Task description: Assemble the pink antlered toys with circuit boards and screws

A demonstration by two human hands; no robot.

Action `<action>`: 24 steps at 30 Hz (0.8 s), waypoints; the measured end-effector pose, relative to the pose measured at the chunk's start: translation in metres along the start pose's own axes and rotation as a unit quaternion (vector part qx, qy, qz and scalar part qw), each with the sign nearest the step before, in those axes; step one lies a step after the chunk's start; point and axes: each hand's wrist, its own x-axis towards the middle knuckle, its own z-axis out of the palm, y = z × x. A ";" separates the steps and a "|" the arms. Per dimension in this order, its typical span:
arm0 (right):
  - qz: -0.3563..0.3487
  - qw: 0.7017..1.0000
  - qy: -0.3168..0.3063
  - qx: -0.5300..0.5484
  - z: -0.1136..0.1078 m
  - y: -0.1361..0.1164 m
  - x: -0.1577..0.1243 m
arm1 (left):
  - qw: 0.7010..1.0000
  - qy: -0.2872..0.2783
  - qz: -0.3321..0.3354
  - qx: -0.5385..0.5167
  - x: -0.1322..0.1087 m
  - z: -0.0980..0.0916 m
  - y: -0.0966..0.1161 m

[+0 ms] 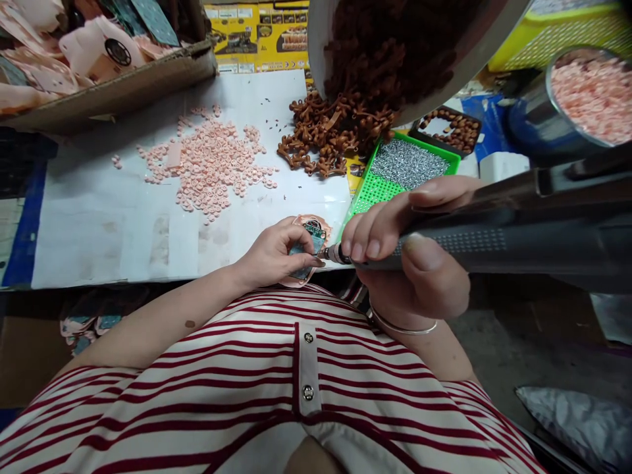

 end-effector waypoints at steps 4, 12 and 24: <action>-0.009 1.000 0.006 -0.005 0.001 -0.008 0.000 | 0.999 -0.031 -0.024 -0.014 0.002 -0.002 0.000; -0.042 0.995 0.085 0.007 -0.001 -0.020 0.001 | 0.982 -0.066 -0.075 -0.159 0.000 -0.006 -0.008; 0.006 0.997 0.072 -0.034 -0.001 -0.003 -0.001 | 0.915 -0.013 -0.218 -0.338 0.005 0.004 -0.009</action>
